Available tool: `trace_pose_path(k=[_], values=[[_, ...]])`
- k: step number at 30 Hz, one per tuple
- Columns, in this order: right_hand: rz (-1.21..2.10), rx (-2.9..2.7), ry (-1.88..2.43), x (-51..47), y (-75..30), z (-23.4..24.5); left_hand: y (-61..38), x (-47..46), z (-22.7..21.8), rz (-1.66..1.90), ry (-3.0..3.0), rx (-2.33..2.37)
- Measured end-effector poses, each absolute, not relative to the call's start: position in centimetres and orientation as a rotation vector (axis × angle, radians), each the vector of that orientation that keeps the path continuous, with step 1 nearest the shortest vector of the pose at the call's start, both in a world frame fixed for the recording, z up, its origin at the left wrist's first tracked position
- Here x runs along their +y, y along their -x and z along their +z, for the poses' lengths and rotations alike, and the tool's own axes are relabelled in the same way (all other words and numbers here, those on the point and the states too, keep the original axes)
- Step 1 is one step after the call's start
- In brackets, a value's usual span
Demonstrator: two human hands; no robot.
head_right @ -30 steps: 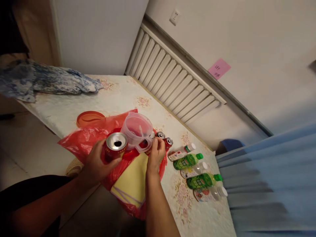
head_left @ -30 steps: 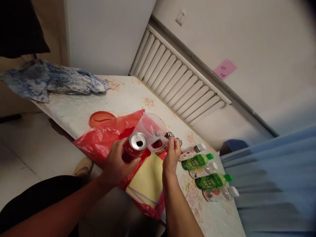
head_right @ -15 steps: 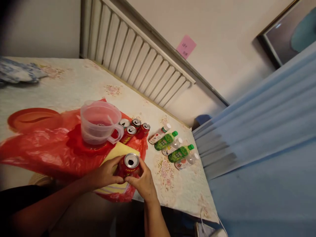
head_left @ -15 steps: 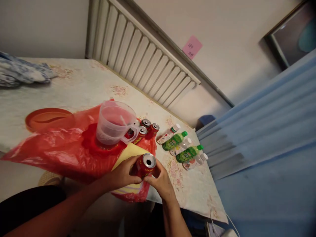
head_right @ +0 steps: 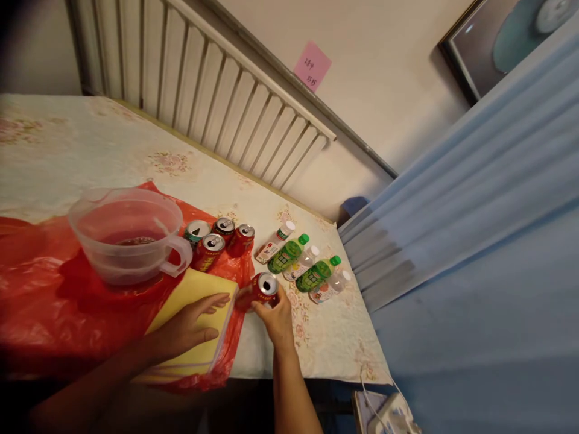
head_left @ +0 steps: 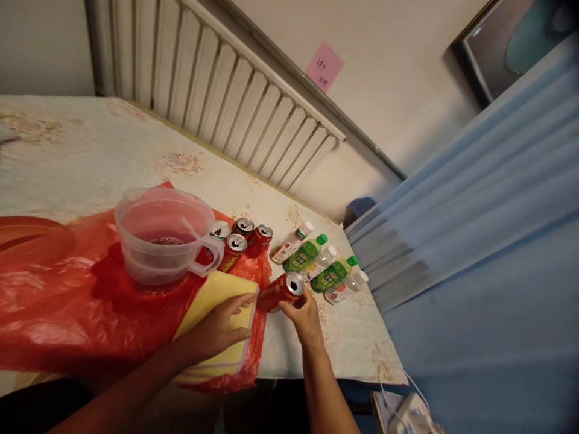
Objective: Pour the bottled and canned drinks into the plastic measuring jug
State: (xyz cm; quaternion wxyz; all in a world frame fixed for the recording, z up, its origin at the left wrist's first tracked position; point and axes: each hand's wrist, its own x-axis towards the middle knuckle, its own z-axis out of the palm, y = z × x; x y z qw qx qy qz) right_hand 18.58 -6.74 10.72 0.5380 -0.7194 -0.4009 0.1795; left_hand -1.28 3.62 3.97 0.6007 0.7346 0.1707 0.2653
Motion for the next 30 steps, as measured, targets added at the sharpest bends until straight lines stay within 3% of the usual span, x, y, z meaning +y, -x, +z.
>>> trace_pose_path(k=[7,20,30], values=[[0.221,-0.821,1.778,-3.0,-24.2,7.8,1.6,3.5,4.9,0.502,-1.77,0.418],[0.216,-0.839,1.733,-0.8,-24.1,3.5,1.3,3.6,4.2,0.472,-1.785,0.432],[-0.144,-0.921,1.821,-0.7,-23.6,-0.2,1.3,3.6,3.5,0.431,-1.819,0.448]])
